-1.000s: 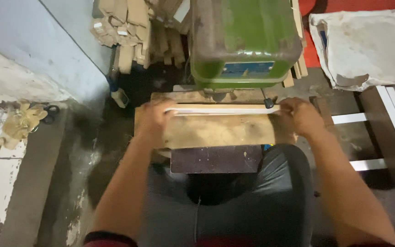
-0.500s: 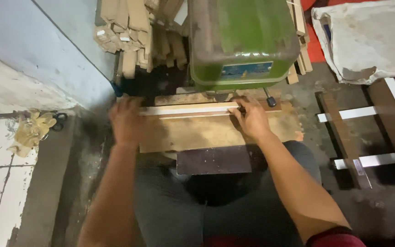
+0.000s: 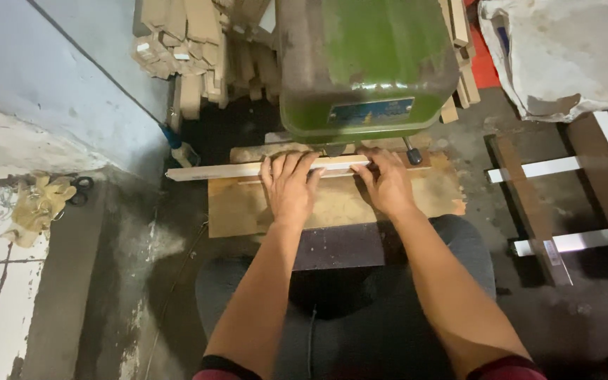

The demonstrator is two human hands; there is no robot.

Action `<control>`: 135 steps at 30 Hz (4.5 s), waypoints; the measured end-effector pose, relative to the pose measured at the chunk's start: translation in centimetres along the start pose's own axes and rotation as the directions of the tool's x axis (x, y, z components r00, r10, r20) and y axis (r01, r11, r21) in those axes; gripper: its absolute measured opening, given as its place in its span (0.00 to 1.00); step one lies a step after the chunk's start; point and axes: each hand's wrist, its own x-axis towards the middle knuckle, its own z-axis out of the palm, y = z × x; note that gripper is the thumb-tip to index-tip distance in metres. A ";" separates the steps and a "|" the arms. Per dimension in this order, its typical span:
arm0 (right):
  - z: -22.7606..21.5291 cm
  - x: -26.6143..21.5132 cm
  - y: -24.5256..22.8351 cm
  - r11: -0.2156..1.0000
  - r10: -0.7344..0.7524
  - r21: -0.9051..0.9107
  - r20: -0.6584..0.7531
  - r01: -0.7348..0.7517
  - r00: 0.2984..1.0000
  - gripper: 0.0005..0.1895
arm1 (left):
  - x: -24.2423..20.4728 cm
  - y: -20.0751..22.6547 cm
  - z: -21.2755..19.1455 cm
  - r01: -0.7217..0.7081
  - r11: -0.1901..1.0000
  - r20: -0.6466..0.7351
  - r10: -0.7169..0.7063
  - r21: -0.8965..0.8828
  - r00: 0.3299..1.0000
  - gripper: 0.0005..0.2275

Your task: Drilling holes into material strips using a drill press and stacking the finished pieces.

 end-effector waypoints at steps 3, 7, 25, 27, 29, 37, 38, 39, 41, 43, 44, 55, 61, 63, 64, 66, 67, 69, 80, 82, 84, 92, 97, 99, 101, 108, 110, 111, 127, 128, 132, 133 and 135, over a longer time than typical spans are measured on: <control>0.2 -0.3 0.4 1.000 0.023 0.018 -0.021 -0.023 1.000 0.15 | 0.2 0.0 0.2 0.036 0.999 0.007 -0.036 -0.001 0.999 0.15; -1.4 0.2 -1.6 0.998 0.046 0.036 -0.029 -0.045 0.999 0.15 | 0.1 -0.3 0.8 0.010 1.000 0.001 -0.010 0.026 1.000 0.14; -10.8 3.1 -3.2 0.922 0.314 0.179 0.177 -0.344 0.933 0.17 | -0.2 -0.9 2.0 0.019 1.000 -0.081 -0.020 -0.009 0.997 0.12; -7.5 3.4 0.4 0.909 0.416 -0.072 0.147 -0.410 0.897 0.18 | -0.5 -1.0 1.9 0.002 0.999 -0.068 0.000 0.035 0.998 0.12; -7.2 3.0 1.0 0.906 0.422 -0.085 0.168 -0.414 0.891 0.18 | -0.6 -1.1 1.8 0.004 1.000 -0.064 -0.002 0.028 0.998 0.12; -6.8 2.7 2.8 0.875 0.481 -0.189 0.230 -0.446 0.846 0.20 | -0.6 -1.0 1.8 -0.006 1.000 -0.074 0.007 0.015 0.997 0.12; -6.9 3.0 2.9 0.868 0.491 -0.211 0.239 -0.449 0.838 0.21 | -0.4 -0.9 1.7 -0.010 1.000 -0.077 0.012 0.024 0.997 0.11; -6.9 3.3 3.1 0.861 0.502 -0.234 0.247 -0.451 0.829 0.22 | -0.3 -0.9 1.6 -0.015 0.999 -0.079 0.017 0.033 0.997 0.11; -7.0 4.0 3.2 0.857 0.506 -0.258 0.251 -0.447 0.825 0.22 | 0.0 -0.8 1.6 -0.007 1.000 -0.078 0.009 0.022 0.997 0.11; -9.0 3.7 0.9 0.847 0.519 -0.285 0.267 -0.448 0.812 0.23 | -0.4 -0.8 1.6 0.009 1.000 -0.061 -0.009 0.009 0.998 0.11; -11.1 3.4 -1.5 0.893 0.450 -0.118 0.281 -0.434 0.848 0.16 | -0.4 -0.9 1.6 -0.001 1.000 -0.064 0.002 0.016 0.998 0.12; -22.0 -10.0 -4.6 0.844 0.445 0.286 0.097 -0.453 0.890 0.20 | -0.1 -6.7 1.4 -0.104 0.981 0.019 0.102 0.164 0.995 0.14; -26.6 -17.9 -6.2 0.703 0.684 0.241 0.032 -0.669 0.729 0.18 | 0.1 -5.9 -8.0 -0.296 0.790 0.253 0.184 0.537 0.950 0.23; -28.0 -18.9 -8.1 0.750 0.655 0.096 0.021 -0.654 0.755 0.12 | 0.0 -7.2 -9.1 -0.475 0.867 0.255 0.431 0.149 0.866 0.13; -28.5 -18.3 -9.0 0.745 0.663 0.097 0.002 -0.660 0.749 0.12 | 0.3 -4.7 -10.3 -0.490 0.861 0.252 0.448 0.137 0.858 0.13; -29.5 -17.4 -10.9 0.858 0.513 -0.041 0.037 -0.511 0.858 0.11 | 0.5 0.1 -12.8 -0.577 0.809 0.204 0.550 0.109 0.810 0.12; -29.2 -17.7 -11.8 0.849 0.528 -0.043 0.020 -0.527 0.849 0.11 | 0.1 0.9 -12.4 -0.594 0.799 0.206 0.568 0.094 0.797 0.12; -28.9 -17.5 -13.2 0.977 0.193 -0.106 0.055 -0.186 0.980 0.14 | -0.6 2.5 -11.8 -0.615 0.787 0.433 0.572 -0.052 0.696 0.15; -36.3 -20.4 -20.1 0.872 -0.015 -0.487 -0.111 -0.041 0.994 0.13 | -1.1 32.0 -23.7 -0.891 0.427 -0.009 0.901 -0.152 0.433 0.11; -40.7 -23.1 -20.5 0.869 -0.020 -0.490 -0.167 -0.066 0.986 0.14 | -1.0 34.9 -24.6 -0.917 0.379 -0.163 0.904 -0.126 0.396 0.09; -45.4 -26.5 -20.8 0.855 0.078 -0.482 -0.249 -0.193 0.965 0.11 | -1.3 37.3 -24.7 -0.899 0.402 -0.276 0.857 -0.172 0.435 0.12; -62.0 -40.4 -21.6 0.444 0.318 -0.627 -0.558 -0.640 0.767 0.15 | -4.4 48.8 -19.9 -0.856 0.169 -0.317 0.880 -0.489 0.355 0.18; -68.6 -48.6 -17.0 0.289 0.381 -0.620 -0.625 -0.729 0.682 0.14 | -9.5 55.2 -16.4 -0.767 -0.013 -0.304 0.922 -0.642 0.239 0.27; -69.9 -50.5 -15.1 0.024 0.462 -0.647 -0.669 -0.762 0.582 0.14 | -11.7 57.2 -14.4 -0.748 -0.052 -0.247 0.957 -0.661 0.152 0.32; -70.9 -50.9 -14.6 0.026 0.483 -0.628 -0.673 -0.777 0.560 0.16 | -12.4 58.4 -14.2 -0.731 -0.072 -0.228 0.967 -0.679 0.116 0.32; -73.8 -51.5 -11.5 -0.325 0.505 -0.820 -0.572 -0.472 0.646 0.13 | -13.6 59.5 -13.7 -0.675 -0.065 -0.190 0.975 -0.735 0.112 0.30; -75.1 -52.1 -9.6 -0.265 0.481 -0.851 -0.524 -0.453 0.702 0.09 | -13.6 59.6 -13.4 -0.660 -0.063 -0.180 0.977 -0.748 0.112 0.30; -75.7 -52.2 -8.6 -0.204 0.446 -0.881 -0.471 -0.426 0.761 0.09 | -13.6 59.6 -13.2 -0.649 -0.055 -0.173 0.978 -0.759 0.119 0.30; -73.7 -43.5 -8.4 -0.451 0.702 -0.752 -0.632 -0.481 0.329 0.28 | -13.5 59.1 -12.4 -0.594 -0.061 -0.188 0.970 -0.802 0.154 0.30; -73.9 -44.4 -7.5 -0.439 0.678 -0.788 -0.606 -0.432 0.416 0.29 | -13.5 59.1 -12.1 -0.608 -0.058 -0.177 0.974 -0.791 0.138 0.30; -78.8 -58.3 6.6 -0.268 0.532 -0.830 -0.550 -0.489 0.643 0.26 | -13.5 58.4 -11.2 -0.627 -0.062 -0.224 0.957 -0.776 0.183 0.34; -76.8 -59.2 6.4 -0.243 0.542 -0.844 -0.528 -0.479 0.654 0.26 | -13.9 57.5 -10.9 -0.626 -0.032 -0.200 0.959 -0.779 0.199 0.34; -74.4 -59.8 6.5 0.525 0.375 -0.533 -0.555 -0.663 0.743 0.32 | -13.7 56.5 -9.8 -0.606 -0.065 -0.258 0.936 -0.793 0.238 0.35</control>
